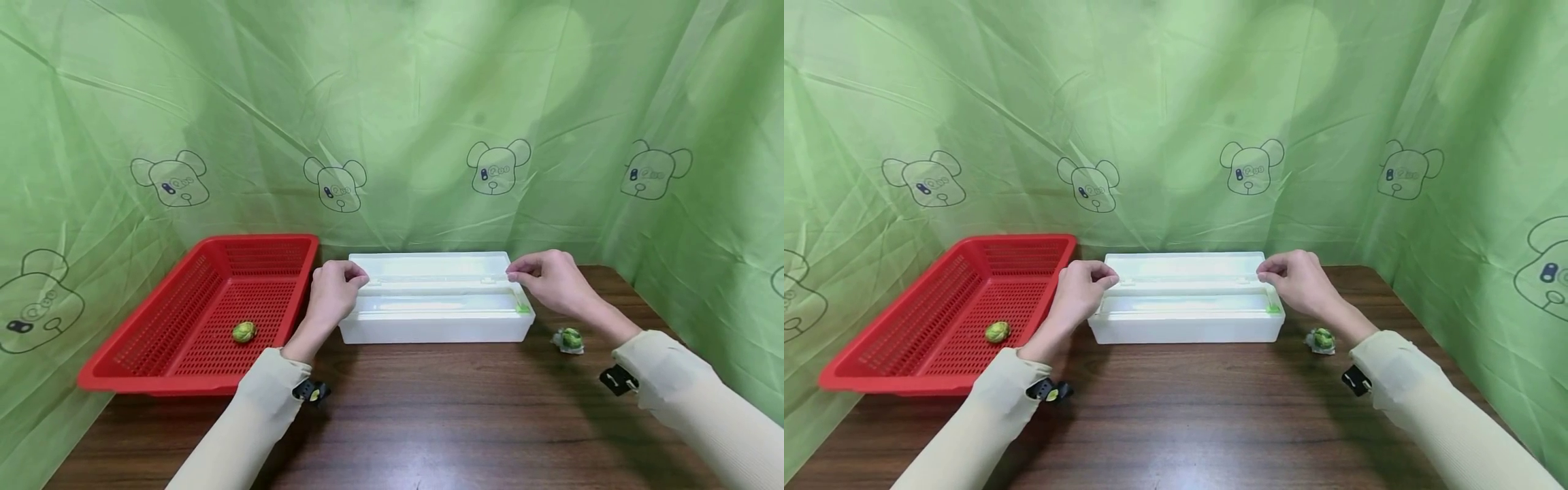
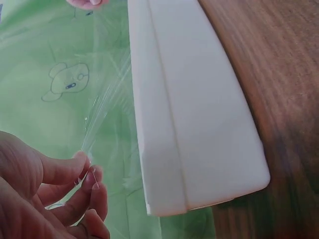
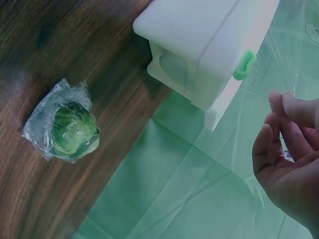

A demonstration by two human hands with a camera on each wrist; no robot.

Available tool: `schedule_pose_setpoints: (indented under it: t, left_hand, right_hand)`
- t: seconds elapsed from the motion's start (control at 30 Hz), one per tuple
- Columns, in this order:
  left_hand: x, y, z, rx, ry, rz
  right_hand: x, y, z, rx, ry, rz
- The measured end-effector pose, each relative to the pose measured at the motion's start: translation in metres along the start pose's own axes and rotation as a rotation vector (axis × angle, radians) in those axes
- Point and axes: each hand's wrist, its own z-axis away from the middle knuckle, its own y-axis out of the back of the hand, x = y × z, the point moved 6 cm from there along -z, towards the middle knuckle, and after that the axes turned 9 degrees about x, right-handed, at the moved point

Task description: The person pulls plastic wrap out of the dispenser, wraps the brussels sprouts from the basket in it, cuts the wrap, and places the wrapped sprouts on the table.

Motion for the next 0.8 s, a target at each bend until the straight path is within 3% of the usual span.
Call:
schedule_pose_setpoints:
  t: [0.47,0.8]
  left_hand:
    - [0.013,0.015,-0.008,0.022,-0.063,0.029]
    - [0.021,0.024,-0.013,0.008,-0.055,0.059]
  right_hand:
    - [-0.008,0.018,-0.004,0.013,-0.013,-0.006]
    - [-0.016,0.032,-0.011,0.025,0.007,0.01]
